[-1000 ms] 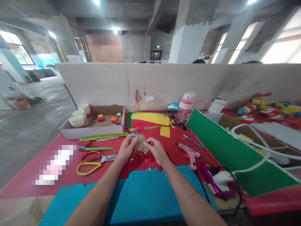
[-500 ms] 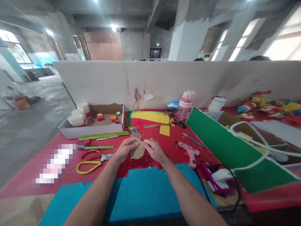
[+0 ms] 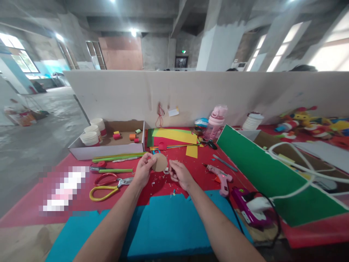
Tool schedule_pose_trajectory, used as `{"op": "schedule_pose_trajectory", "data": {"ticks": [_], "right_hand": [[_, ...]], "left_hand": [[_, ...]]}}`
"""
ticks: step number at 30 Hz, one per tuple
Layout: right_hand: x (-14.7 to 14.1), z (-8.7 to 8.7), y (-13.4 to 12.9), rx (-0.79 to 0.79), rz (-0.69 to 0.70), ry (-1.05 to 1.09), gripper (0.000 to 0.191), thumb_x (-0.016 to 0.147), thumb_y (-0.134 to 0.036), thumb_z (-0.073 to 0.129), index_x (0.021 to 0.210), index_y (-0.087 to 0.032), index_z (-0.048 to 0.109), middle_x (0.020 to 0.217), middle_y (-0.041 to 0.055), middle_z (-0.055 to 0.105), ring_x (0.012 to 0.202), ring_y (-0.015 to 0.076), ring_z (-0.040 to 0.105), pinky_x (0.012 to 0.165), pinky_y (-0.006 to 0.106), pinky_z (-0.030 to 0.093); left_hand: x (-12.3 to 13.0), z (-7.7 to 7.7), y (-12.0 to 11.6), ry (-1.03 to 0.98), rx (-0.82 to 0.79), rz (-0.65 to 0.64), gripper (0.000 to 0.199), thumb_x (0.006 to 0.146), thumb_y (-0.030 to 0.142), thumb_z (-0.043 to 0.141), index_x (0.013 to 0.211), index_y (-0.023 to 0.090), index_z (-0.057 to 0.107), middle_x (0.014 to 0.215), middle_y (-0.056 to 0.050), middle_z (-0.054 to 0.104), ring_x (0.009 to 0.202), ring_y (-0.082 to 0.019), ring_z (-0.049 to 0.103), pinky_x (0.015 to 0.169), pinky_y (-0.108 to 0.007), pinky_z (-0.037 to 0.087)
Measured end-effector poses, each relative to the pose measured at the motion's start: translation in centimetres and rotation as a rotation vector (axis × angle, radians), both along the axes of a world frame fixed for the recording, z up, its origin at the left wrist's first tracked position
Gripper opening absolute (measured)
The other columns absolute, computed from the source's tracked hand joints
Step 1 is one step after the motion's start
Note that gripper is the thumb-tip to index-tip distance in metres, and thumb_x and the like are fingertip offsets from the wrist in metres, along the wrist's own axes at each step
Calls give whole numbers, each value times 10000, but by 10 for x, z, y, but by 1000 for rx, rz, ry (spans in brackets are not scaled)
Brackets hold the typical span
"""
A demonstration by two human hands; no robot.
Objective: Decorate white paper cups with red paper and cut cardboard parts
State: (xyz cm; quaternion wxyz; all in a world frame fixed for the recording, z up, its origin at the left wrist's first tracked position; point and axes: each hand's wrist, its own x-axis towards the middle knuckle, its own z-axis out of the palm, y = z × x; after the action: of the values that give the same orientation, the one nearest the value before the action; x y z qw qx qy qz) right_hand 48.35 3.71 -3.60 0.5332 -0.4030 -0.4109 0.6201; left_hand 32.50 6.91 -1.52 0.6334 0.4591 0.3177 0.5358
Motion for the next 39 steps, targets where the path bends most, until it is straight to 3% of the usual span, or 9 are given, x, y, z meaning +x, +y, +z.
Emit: {"op": "schedule_pose_trajectory", "data": {"ticks": [4,7,10,14,19,26,32,36,39], "right_hand": [[-1,1,-1,24,38,89,274,720,-413,640,772,-197,480,583,-73,481,375,24,265,364,155,168],[-2,5,-2,21,24,66,311,766,-497,571,813,-204,478,594,-70,466,385,36,261,375,168,174],[-4,5,-1,91,-21,-170,387,801,-588,492,745,-207,452,571,-66,432,411,60,271,391,189,183],[-4,2,-2,429,-196,-622,394,856,-503,483,614,-206,387,531,-52,367,508,103,355,479,226,230],[0,5,-8,552,-228,-853,400,926,-423,394,587,-210,384,493,-41,349,474,118,340,504,264,187],[2,17,-15,527,-8,-607,417,913,-450,410,579,-202,384,509,-44,360,483,102,344,494,242,226],[-1,5,-2,202,-143,-201,328,804,-518,548,718,-203,513,544,-55,469,388,64,263,395,216,168],[-4,1,0,101,-98,-203,431,806,-598,497,664,-191,499,519,-48,463,367,54,236,382,218,144],[-6,0,-2,175,-110,-359,466,842,-624,418,667,-196,478,529,-47,433,416,78,302,413,224,199]], "left_hand": [[-1,-2,1,34,5,-27,380,656,398,752,805,200,464,610,57,573,514,-78,512,482,-168,366],[0,-2,0,59,7,-33,398,651,410,754,801,199,452,591,62,567,498,-73,500,474,-161,356],[1,-2,0,73,-10,-32,420,633,425,765,798,196,453,573,66,560,476,-70,488,470,-158,351],[1,-4,-1,93,-11,-114,404,647,433,757,849,195,499,658,40,602,527,-85,541,507,-174,400],[-1,-5,-2,153,23,-227,333,685,418,737,843,170,581,715,3,626,606,-101,587,556,-185,432],[-7,1,-5,71,-108,-392,306,676,362,759,821,153,589,677,-10,626,578,-109,594,534,-192,440],[0,-4,1,-28,-46,-98,344,667,383,760,844,178,548,696,4,654,562,-102,594,528,-190,456],[0,-7,4,36,-18,-25,377,655,409,761,859,183,540,651,22,646,534,-100,586,509,-186,448],[1,-10,4,81,0,-24,370,667,427,747,855,184,540,617,34,628,506,-97,572,487,-183,435]]}}
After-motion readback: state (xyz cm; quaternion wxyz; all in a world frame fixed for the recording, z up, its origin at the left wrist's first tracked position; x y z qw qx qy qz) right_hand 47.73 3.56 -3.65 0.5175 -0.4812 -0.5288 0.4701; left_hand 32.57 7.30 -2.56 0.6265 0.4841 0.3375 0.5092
